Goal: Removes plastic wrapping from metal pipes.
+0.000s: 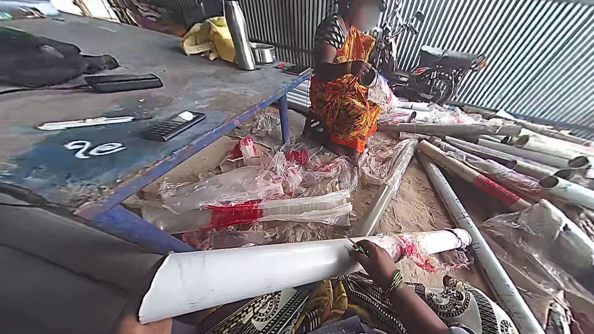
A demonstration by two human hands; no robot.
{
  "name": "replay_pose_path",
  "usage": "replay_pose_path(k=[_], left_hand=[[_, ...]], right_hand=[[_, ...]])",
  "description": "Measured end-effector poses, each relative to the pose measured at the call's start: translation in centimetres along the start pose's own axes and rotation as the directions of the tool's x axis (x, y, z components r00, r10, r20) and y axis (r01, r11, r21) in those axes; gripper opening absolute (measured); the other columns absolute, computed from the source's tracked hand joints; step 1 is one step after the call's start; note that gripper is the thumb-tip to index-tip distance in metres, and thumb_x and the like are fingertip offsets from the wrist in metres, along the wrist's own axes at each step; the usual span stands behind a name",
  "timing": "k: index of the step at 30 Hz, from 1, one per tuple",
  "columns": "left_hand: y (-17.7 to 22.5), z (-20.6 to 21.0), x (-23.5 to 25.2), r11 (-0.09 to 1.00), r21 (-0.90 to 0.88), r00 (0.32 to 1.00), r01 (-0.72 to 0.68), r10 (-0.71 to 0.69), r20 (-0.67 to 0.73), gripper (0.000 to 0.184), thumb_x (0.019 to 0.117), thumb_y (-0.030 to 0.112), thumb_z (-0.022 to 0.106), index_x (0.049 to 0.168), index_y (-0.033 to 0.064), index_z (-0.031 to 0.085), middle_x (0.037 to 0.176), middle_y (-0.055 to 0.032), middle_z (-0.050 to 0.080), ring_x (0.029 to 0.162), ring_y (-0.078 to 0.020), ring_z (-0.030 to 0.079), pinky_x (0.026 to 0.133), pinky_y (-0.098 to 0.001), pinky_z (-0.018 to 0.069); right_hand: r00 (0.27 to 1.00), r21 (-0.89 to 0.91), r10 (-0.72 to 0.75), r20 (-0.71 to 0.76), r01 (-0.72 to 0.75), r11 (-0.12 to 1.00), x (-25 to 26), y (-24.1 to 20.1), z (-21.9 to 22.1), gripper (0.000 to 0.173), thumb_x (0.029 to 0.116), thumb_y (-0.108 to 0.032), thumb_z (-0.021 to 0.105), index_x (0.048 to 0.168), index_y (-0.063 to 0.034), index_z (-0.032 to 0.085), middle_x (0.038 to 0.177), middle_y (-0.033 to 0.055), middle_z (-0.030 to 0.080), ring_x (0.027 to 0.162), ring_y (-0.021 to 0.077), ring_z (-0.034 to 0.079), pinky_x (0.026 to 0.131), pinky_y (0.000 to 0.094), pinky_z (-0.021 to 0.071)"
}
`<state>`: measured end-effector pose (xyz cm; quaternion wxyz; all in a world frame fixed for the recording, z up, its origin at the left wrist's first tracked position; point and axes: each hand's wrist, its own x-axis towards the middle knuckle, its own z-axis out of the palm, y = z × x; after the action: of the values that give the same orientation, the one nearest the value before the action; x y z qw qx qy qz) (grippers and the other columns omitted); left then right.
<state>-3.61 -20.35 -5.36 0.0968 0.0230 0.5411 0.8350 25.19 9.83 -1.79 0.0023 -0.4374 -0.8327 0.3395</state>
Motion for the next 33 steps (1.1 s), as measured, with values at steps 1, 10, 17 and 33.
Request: replay_pose_path(k=[1, 10, 17, 33], left_hand=[[0.1, 0.2, 0.0, 1.000, -0.007, 1.000, 0.005, -0.005, -0.017, 0.037, 0.1097, 0.015, 0.019, 0.128, 0.0057, 0.050, 0.103, 0.0095, 0.065, 0.096, 0.0036, 0.063, 0.089, -0.0191, 0.0534], [0.3, 0.7, -0.3, 0.998, 0.049, 0.998, -0.036, 0.033, 0.056, 0.041, 0.1094, 0.017, 0.022, 0.136, 0.0031, 0.050, 0.119, 0.0039, 0.067, 0.106, -0.0013, 0.064, 0.095, -0.0228, 0.0525], [0.4, 0.9, -0.3, 0.997, 0.012, 0.993, -0.075, 0.074, 0.089, 0.038, 0.1085, 0.014, 0.025, 0.131, 0.0032, 0.054, 0.116, 0.0056, 0.069, 0.105, -0.0012, 0.065, 0.095, -0.0219, 0.0531], [0.2, 0.6, -0.5, 0.997, -0.014, 0.987, -0.073, 0.074, 0.141, 0.038, 0.1081, 0.016, 0.027, 0.133, 0.0047, 0.053, 0.117, 0.0052, 0.069, 0.106, -0.0018, 0.066, 0.094, -0.0228, 0.0545]], right_hand=[[1.000, 0.007, 0.006, -0.014, -0.005, 1.000, 0.0, -0.2, 0.1, 0.046, 0.0999, -0.038, 0.065, 0.126, -0.0004, 0.067, 0.117, 0.0219, 0.069, 0.108, 0.0366, 0.066, 0.096, 0.0573, 0.0488], [0.998, -0.007, -0.005, -0.061, 0.004, 1.000, 0.8, -0.9, 1.6, 0.034, 0.0999, -0.021, 0.063, 0.125, 0.0008, 0.065, 0.128, 0.0240, 0.064, 0.114, 0.0380, 0.065, 0.098, 0.0557, 0.0495], [0.987, -0.148, 0.032, -0.160, -0.056, 0.987, 0.1, -1.9, 2.4, 0.034, 0.1053, -0.024, 0.054, 0.125, 0.0018, 0.066, 0.126, 0.0242, 0.066, 0.111, 0.0411, 0.068, 0.092, 0.0588, 0.0515], [0.973, -0.046, 0.072, -0.222, -0.084, 0.995, 0.0, -0.2, 2.0, 0.032, 0.1051, -0.021, 0.057, 0.123, 0.0038, 0.067, 0.123, 0.0260, 0.067, 0.114, 0.0423, 0.066, 0.097, 0.0613, 0.0477]])
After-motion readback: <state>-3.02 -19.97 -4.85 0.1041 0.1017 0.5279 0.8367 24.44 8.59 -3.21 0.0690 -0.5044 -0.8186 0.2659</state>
